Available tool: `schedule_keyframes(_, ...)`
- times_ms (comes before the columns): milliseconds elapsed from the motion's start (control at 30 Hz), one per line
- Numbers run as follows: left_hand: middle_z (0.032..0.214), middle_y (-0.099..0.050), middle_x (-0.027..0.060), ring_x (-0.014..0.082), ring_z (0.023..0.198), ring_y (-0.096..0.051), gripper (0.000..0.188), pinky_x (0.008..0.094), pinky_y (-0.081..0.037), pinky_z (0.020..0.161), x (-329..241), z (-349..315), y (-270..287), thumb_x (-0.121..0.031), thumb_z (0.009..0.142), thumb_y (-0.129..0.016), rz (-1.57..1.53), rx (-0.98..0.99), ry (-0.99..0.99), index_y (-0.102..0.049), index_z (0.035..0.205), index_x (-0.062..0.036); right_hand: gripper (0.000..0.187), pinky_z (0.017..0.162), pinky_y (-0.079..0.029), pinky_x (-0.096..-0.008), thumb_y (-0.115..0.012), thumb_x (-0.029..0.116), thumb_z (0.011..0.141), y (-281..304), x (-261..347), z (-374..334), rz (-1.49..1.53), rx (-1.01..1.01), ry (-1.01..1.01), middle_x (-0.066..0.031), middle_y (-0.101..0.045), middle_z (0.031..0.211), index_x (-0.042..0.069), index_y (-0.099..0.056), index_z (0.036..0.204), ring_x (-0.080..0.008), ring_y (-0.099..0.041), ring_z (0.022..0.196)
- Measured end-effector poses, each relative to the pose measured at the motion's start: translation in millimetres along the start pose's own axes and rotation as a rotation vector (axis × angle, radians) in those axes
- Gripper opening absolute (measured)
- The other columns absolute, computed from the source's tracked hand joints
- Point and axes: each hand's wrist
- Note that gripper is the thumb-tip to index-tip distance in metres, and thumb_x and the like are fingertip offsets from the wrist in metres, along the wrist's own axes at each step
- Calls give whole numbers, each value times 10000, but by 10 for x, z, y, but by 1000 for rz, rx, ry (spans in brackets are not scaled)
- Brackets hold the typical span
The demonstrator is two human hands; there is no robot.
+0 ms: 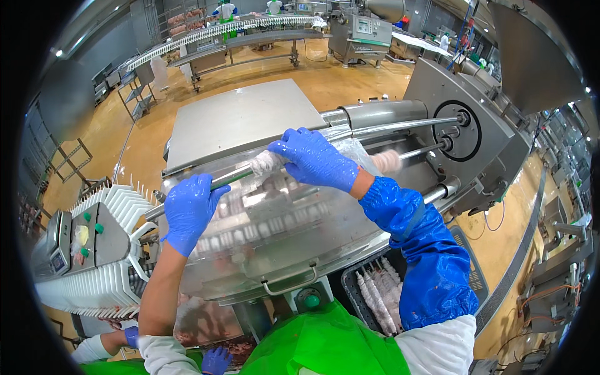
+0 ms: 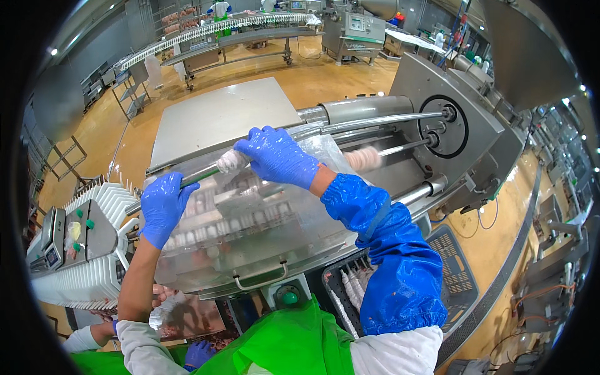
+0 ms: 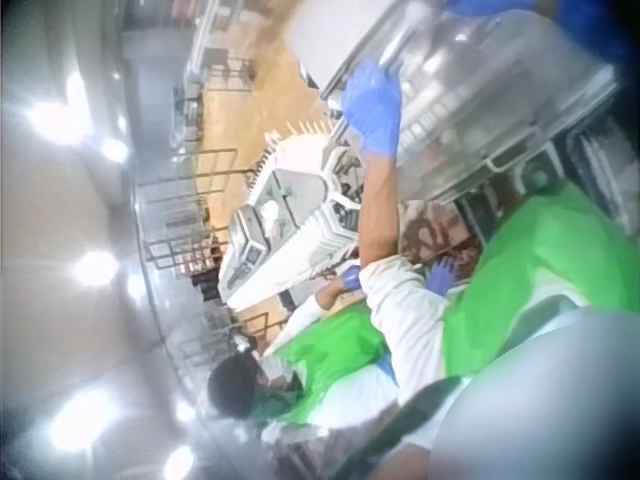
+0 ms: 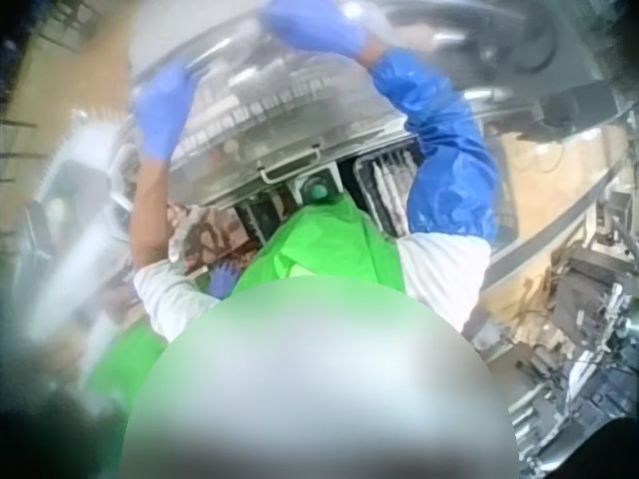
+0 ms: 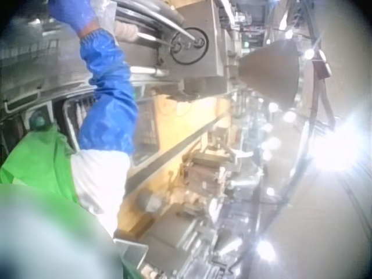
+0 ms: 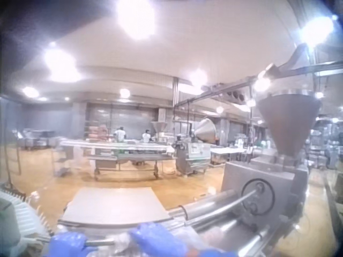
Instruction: The person operates a sausage-filling machine in a food processing plant. They load ground meat into the machine, guide the casing onto the nozzle, and collect the formed sausages into a basket. The person also adjusts machine components and interacts with a supervisor.
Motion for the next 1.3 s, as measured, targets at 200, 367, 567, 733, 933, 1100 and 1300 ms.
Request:
schedule_keyframes(200,671,-556,67,266,591,-566,361,391,-439,537,-48,-19,36,-438,786,-720,59,-11,-19,-574,779,-107,437,872,-436,-532,-686,184,760,53,158,-3,1,-24,-15,-127,-581,1026,149,-585,1184,-341,-585,958)
schedule_keyframes(367,671,-554,60,263,593,-564,356,384,-434,538,-98,29,-24,-446,780,-721,30,-28,-17,-586,791,-117,333,1005,-319,-656,-678,270,785,89,535,272,-212,-64,185,-113,-579,952,147,-606,1085,-322,-589,970)
schedule_keyframes(567,667,-554,65,263,592,-564,351,385,-433,537,-80,-57,34,-443,773,-726,70,12,1,-592,796,-120,81,1000,-329,-603,-640,199,782,465,-660,-485,-500,144,-117,-31,-628,838,216,-682,850,-247,-633,887)
schedule_keyframes(733,656,-547,81,277,592,-561,351,395,-439,542,-113,-8,29,-439,784,-720,18,-34,-10,-580,773,-117,132,987,-338,-593,-622,219,785,732,-1417,-1321,-654,-54,-386,-75,-636,848,160,-683,885,-283,-626,882)
schedule_keyframes(933,672,-557,92,295,612,-566,341,414,-434,572,-11,-74,25,-408,778,-739,51,-40,-3,-590,780,-101,132,1014,-300,-647,-569,168,792,-150,-233,-202,-350,-141,-24,-72,-623,816,124,-637,896,-268,-624,822)
schedule_keyframes(1100,820,-610,53,261,800,-578,375,410,-418,772,-42,-60,137,-343,758,-777,-65,-171,-18,-627,1002,-102,221,952,-397,-551,-694,323,776,258,451,-204,-373,-373,10,-50,-639,834,169,-631,921,-253,-646,808)
schedule_keyframes(1300,969,-609,44,248,932,-561,356,420,-377,882,-443,298,639,-208,776,-759,-136,-372,-244,-632,1102,-138,323,631,-482,-396,-788,390,716,626,46,-1914,-363,-641,-677,-115,-634,727,89,-690,783,-309,-627,688)
Point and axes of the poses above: each hand's wrist, its own z-axis towards the middle knuckle, its own y-axis out of the back of the hand, x = y × z
